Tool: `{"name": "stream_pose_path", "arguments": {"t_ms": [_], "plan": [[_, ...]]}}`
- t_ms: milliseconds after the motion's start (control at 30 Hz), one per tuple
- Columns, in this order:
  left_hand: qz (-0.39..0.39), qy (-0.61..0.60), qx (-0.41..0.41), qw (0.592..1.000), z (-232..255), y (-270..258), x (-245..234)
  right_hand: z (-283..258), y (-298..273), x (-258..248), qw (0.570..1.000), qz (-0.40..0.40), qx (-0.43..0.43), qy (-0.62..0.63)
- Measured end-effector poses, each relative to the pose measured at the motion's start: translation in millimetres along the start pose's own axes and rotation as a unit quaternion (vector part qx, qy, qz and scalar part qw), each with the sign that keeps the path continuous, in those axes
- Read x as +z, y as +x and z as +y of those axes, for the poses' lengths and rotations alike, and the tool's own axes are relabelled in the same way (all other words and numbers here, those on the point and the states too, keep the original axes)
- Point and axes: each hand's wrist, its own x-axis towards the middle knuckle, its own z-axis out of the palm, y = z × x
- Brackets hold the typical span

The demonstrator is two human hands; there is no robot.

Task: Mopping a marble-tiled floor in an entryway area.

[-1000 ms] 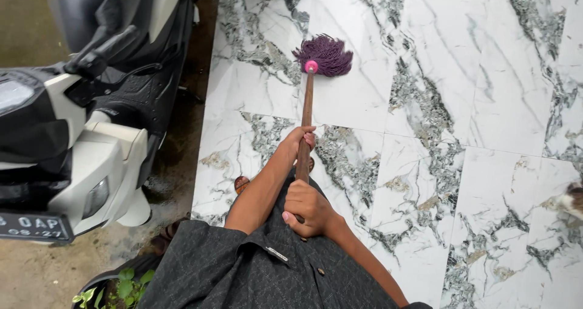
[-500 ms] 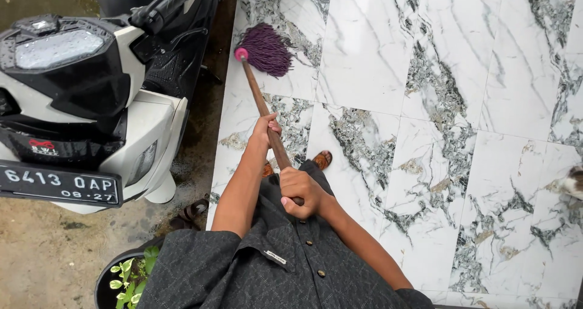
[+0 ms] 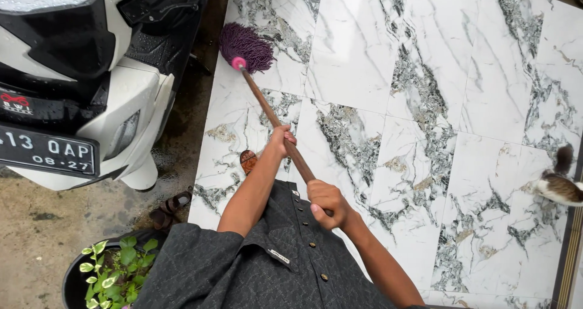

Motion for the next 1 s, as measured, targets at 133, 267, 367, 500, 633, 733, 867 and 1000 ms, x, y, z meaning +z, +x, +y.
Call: {"name": "stream_pose_path", "arguments": {"t_ms": [133, 267, 367, 500, 633, 733, 867, 1000], "plan": [[0.01, 0.029, -0.034, 0.999, -70.5, 12.1, 9.9, -40.1, -41.6, -12.3, 1.0, 0.01, 0.004, -0.017], [0.036, 0.103, -0.078, 0.991, -132.5, 15.6, 15.4, -64.0, -85.4, -10.5, 0.994, 0.084, 0.032, -0.067], [0.044, 0.141, -0.116, 0.982, -179.6, 11.7, 18.7, -84.9, -117.0, -9.4, 0.986, 0.126, 0.047, -0.102], [0.059, 0.209, -0.183, 0.959, -245.7, 12.5, 6.5, -113.3, -158.1, -0.6, 0.968, 0.193, 0.085, -0.136], [0.064, 0.281, -0.21, 0.934, -302.8, 5.9, -7.1, -135.4, -188.1, 9.9, 0.941, 0.27, 0.128, -0.162], [0.062, 0.327, -0.241, 0.911, -334.1, 7.9, -22.7, -142.9, -209.1, 18.4, 0.924, 0.306, 0.153, -0.173], [0.058, 0.307, -0.258, 0.914, -343.8, 1.0, -42.6, -152.1, -207.8, 29.9, 0.931, 0.272, 0.148, -0.191], [0.046, 0.249, -0.258, 0.932, -323.6, -14.1, -61.6, -151.2, -195.9, 43.9, 0.957, 0.194, 0.125, -0.174]]}}
